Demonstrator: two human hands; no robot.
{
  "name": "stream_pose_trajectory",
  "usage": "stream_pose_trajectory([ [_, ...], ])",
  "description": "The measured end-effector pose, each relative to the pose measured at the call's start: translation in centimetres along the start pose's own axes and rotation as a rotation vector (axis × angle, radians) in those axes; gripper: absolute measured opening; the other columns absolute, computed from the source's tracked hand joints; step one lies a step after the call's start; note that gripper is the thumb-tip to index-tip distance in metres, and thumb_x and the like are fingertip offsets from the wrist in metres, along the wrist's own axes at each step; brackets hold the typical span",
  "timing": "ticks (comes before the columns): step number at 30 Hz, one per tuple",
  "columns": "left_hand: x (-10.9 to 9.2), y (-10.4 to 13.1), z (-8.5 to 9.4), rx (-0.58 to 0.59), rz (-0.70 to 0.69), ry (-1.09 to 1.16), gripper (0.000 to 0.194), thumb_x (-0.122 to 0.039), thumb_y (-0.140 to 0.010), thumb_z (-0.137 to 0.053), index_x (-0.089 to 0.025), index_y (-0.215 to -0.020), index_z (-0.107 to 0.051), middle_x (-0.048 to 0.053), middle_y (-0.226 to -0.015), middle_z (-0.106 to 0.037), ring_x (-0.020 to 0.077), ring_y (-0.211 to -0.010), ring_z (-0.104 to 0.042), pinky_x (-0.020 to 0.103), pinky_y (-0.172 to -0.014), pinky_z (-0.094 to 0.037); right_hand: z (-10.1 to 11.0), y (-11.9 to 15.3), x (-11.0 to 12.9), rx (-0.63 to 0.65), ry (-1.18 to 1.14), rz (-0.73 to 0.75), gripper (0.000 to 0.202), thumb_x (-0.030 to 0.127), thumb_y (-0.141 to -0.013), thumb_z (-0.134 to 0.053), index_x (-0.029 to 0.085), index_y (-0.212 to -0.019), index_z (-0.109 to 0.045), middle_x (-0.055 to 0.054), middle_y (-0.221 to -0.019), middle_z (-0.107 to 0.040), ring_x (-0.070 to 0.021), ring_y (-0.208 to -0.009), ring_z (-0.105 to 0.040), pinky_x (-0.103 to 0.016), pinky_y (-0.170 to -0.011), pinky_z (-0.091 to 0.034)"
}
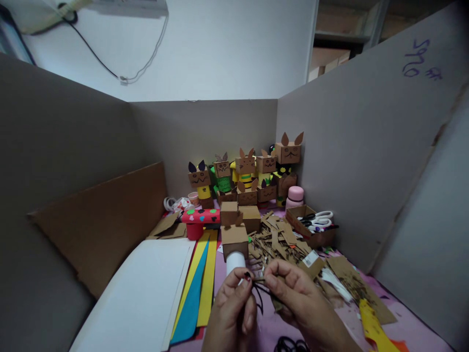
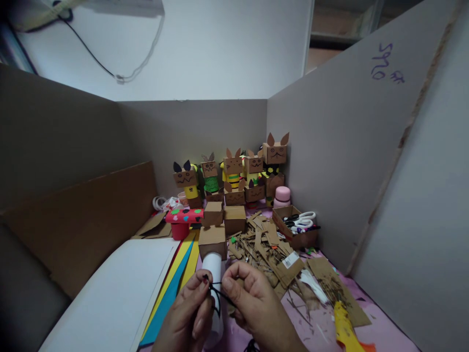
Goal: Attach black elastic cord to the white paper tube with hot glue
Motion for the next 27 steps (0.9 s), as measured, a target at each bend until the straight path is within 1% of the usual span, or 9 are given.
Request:
stream_pose_trajectory([
  [2,-0.1,0.1,0.0,0.024,0.044,0.046,0.031,-0.033,-0.063,-0.081,-0.019,-0.077,-0.058,-0.011,-0.029,-0.042,0.0009,-0.028,-0.023,0.010,-0.032,-0.020,0.2,0.0,0.0,0.014,0.025,0.012,0.037,0.049,-0.074,-0.068,0.020,-0.072,-0.045,0.014,-0.047,-0.030,-0.0005,-0.034,-0.016,-0.015,-0.033,-0.011],
  [5,-0.1,0.0,0.1,0.080,0.119,0.114,0.026,-0.030,-0.065,-0.080,-0.019,-0.077,-0.059,-0.010,-0.028,-0.045,0.0011,-0.026,-0.024,0.010,-0.031,-0.020,0.5,0.0,0.2,0.014,0.139,0.050,0.035,0.050,-0.076,-0.065,0.019,-0.073,-0.048,0.012,-0.049,-0.033,-0.0016,-0.038,-0.020,-0.015,-0.035,-0.014],
  [9,0.4,-0.4,0.2,0.136,0.085,0.176,0.025,-0.028,-0.063,-0.080,-0.018,-0.072,-0.059,-0.011,-0.025,-0.043,-0.0001,-0.020,-0.020,0.009,-0.027,-0.019,0.9,0.4,0.7,-0.013,0.348,0.134,0.030,0.048,-0.080,-0.061,0.018,-0.077,-0.056,0.008,-0.053,-0.039,-0.0051,-0.045,-0.031,-0.017,-0.041,-0.023],
  [12,0.7,-0.5,0.4,0.129,0.071,0.160,0.021,-0.025,-0.066,-0.078,-0.018,-0.072,-0.060,-0.008,-0.028,-0.051,-0.0003,-0.020,-0.026,0.008,-0.027,-0.024,0.8,0.8,1.1,-0.017,0.528,0.257,0.019,0.038,-0.082,-0.060,0.020,-0.079,-0.064,0.003,-0.059,-0.053,-0.0095,-0.052,-0.045,-0.020,-0.048,-0.035],
  [14,0.8,-0.5,0.4,0.151,0.077,0.149,0.020,-0.025,-0.067,-0.078,-0.017,-0.073,-0.061,-0.005,-0.030,-0.055,0.0005,-0.020,-0.032,0.007,-0.026,-0.025,0.6,1.0,1.3,0.020,0.624,0.350,0.013,0.030,-0.083,-0.058,0.023,-0.082,-0.069,-0.001,-0.067,-0.065,-0.0139,-0.062,-0.058,-0.024,-0.057,-0.044],
  [17,0.6,-0.5,0.2,0.226,0.112,0.147,0.022,-0.028,-0.067,-0.077,-0.017,-0.073,-0.060,-0.002,-0.034,-0.060,0.0031,-0.020,-0.040,0.007,-0.024,-0.027,0.3,1.1,1.4,0.091,0.742,0.427,0.018,0.021,-0.084,-0.056,0.027,-0.091,-0.072,-0.002,-0.077,-0.074,-0.0167,-0.074,-0.068,-0.025,-0.069,-0.049],
  [19,0.6,-0.4,0.1,0.240,0.126,0.120,0.023,-0.030,-0.069,-0.076,-0.017,-0.076,-0.058,0.001,-0.039,-0.065,0.0052,-0.023,-0.046,0.008,-0.024,-0.031,0.1,1.1,1.5,0.131,0.830,0.467,0.021,0.020,-0.086,-0.054,0.028,-0.097,-0.071,-0.001,-0.074,-0.075,-0.0151,-0.067,-0.069,-0.023,-0.064,-0.050],
  [22,0.5,-0.1,0.1,0.210,0.126,0.076,0.024,-0.030,-0.072,-0.073,-0.017,-0.078,-0.055,0.004,-0.045,-0.068,0.0074,-0.028,-0.054,0.007,-0.027,-0.035,-0.1,1.2,1.7,0.188,0.944,0.540,0.024,0.021,-0.090,-0.050,0.025,-0.101,-0.070,-0.002,-0.068,-0.074,-0.0133,-0.058,-0.067,-0.021,-0.057,-0.049],
  [27,0.9,-0.2,0.4,0.236,0.159,-0.001,0.022,-0.031,-0.077,-0.067,-0.018,-0.080,-0.050,0.006,-0.047,-0.069,0.0087,-0.030,-0.057,0.008,-0.029,-0.039,0.2,1.5,1.6,0.221,1.192,0.612,0.022,0.018,-0.091,-0.047,0.020,-0.090,-0.069,-0.003,-0.066,-0.072,-0.0136,-0.059,-0.067,-0.021,-0.056,-0.047],
])
Point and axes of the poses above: each hand's wrist, its own y-axis away from the middle knuckle, its own z-axis out of the back of the hand, x = y × z, the point moved 2 cm from there along -y, towards the middle knuckle
